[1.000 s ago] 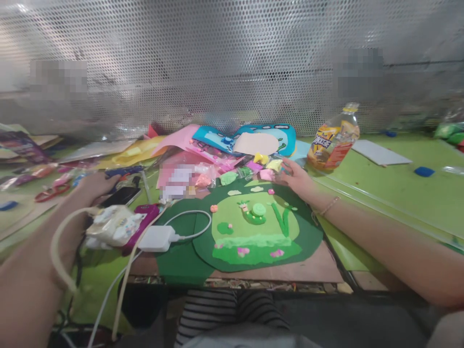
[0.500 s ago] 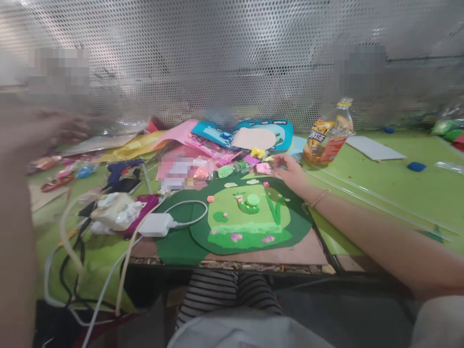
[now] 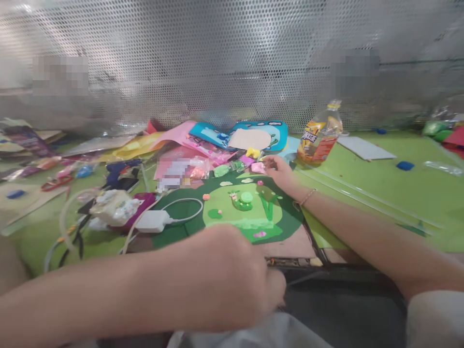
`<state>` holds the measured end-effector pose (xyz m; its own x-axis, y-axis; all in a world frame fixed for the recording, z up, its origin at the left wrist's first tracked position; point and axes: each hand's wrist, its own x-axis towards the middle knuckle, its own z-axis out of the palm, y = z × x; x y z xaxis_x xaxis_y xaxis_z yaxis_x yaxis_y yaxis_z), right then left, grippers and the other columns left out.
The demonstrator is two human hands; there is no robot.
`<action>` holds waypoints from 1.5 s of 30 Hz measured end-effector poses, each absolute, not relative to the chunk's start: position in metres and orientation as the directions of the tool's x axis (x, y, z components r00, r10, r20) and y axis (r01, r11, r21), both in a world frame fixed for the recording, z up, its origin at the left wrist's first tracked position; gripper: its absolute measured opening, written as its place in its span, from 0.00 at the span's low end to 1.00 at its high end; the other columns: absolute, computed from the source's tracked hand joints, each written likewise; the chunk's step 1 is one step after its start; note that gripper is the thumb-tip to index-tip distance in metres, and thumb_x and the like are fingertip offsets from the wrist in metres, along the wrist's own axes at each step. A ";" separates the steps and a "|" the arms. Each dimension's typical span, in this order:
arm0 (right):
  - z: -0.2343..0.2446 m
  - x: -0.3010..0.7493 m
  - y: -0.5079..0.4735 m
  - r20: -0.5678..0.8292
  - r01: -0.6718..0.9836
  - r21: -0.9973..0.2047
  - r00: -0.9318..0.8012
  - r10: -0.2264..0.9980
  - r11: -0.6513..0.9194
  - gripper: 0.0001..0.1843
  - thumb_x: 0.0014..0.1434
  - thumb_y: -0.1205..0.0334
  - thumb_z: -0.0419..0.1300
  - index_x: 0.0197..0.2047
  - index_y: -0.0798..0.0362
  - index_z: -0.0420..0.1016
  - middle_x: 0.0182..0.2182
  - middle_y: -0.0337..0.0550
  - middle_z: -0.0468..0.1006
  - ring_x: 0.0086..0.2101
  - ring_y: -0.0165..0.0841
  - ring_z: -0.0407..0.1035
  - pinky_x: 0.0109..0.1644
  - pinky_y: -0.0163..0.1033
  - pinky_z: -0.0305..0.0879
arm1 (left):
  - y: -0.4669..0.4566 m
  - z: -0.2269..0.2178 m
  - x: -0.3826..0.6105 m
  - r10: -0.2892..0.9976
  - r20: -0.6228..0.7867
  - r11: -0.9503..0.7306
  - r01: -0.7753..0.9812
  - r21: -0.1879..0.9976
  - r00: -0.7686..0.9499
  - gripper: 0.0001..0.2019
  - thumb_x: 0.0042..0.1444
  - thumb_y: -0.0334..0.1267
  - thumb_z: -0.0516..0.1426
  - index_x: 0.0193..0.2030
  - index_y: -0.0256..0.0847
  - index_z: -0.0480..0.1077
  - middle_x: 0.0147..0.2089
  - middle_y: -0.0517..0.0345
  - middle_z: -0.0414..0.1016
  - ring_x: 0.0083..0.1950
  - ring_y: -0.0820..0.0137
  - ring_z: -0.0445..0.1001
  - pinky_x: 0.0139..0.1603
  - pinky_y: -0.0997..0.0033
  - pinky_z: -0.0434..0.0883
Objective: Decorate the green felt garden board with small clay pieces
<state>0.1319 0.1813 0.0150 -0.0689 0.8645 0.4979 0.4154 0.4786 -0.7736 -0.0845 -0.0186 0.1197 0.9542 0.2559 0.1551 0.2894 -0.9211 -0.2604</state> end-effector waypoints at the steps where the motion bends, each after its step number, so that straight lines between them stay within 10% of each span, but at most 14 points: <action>1: 0.015 0.132 0.181 0.489 0.414 -0.781 -0.059 0.870 0.467 0.15 0.47 0.69 0.54 0.40 0.52 0.67 0.36 0.44 0.70 0.36 0.35 0.66 0.45 0.45 0.65 | -0.023 0.114 -0.072 0.136 0.119 -0.948 0.164 -0.273 0.984 0.09 0.55 0.33 0.52 0.25 0.43 0.67 0.18 0.61 0.65 0.19 0.72 0.59 0.17 0.68 0.55; 9: 0.011 0.133 0.187 0.455 0.389 -0.817 -0.020 0.891 0.426 0.15 0.46 0.69 0.54 0.40 0.51 0.67 0.36 0.42 0.70 0.35 0.33 0.66 0.44 0.44 0.65 | -0.016 0.027 -0.004 -0.143 0.230 -0.965 -0.084 -0.249 0.963 0.13 0.58 0.30 0.47 0.31 0.42 0.71 0.30 0.56 0.72 0.29 0.74 0.70 0.26 0.70 0.63; 15: 0.009 0.133 0.190 0.432 0.394 -0.823 -0.034 0.901 0.409 0.14 0.44 0.68 0.56 0.38 0.52 0.68 0.36 0.43 0.70 0.36 0.34 0.66 0.45 0.44 0.65 | -0.013 0.009 -0.002 0.162 0.385 -0.850 0.327 -0.413 0.908 0.18 0.62 0.36 0.44 0.57 0.41 0.62 0.62 0.47 0.62 0.64 0.55 0.57 0.56 0.51 0.60; 26: 0.016 0.141 0.178 0.396 0.430 -0.804 -0.130 0.909 0.412 0.11 0.47 0.64 0.58 0.38 0.51 0.69 0.32 0.41 0.71 0.35 0.35 0.66 0.45 0.45 0.64 | -0.008 -0.004 -0.013 0.326 0.383 -0.802 0.467 -0.371 0.864 0.21 0.62 0.39 0.43 0.61 0.40 0.56 0.59 0.44 0.66 0.58 0.54 0.66 0.57 0.52 0.54; 45: 0.016 0.142 0.184 0.382 0.414 -0.806 -0.182 0.906 0.423 0.12 0.45 0.74 0.54 0.35 0.52 0.67 0.29 0.37 0.70 0.30 0.29 0.66 0.39 0.37 0.63 | -0.004 0.011 -0.016 0.316 0.144 -0.937 0.332 -0.109 0.938 0.28 0.59 0.36 0.46 0.66 0.37 0.46 0.66 0.38 0.52 0.67 0.53 0.52 0.60 0.51 0.57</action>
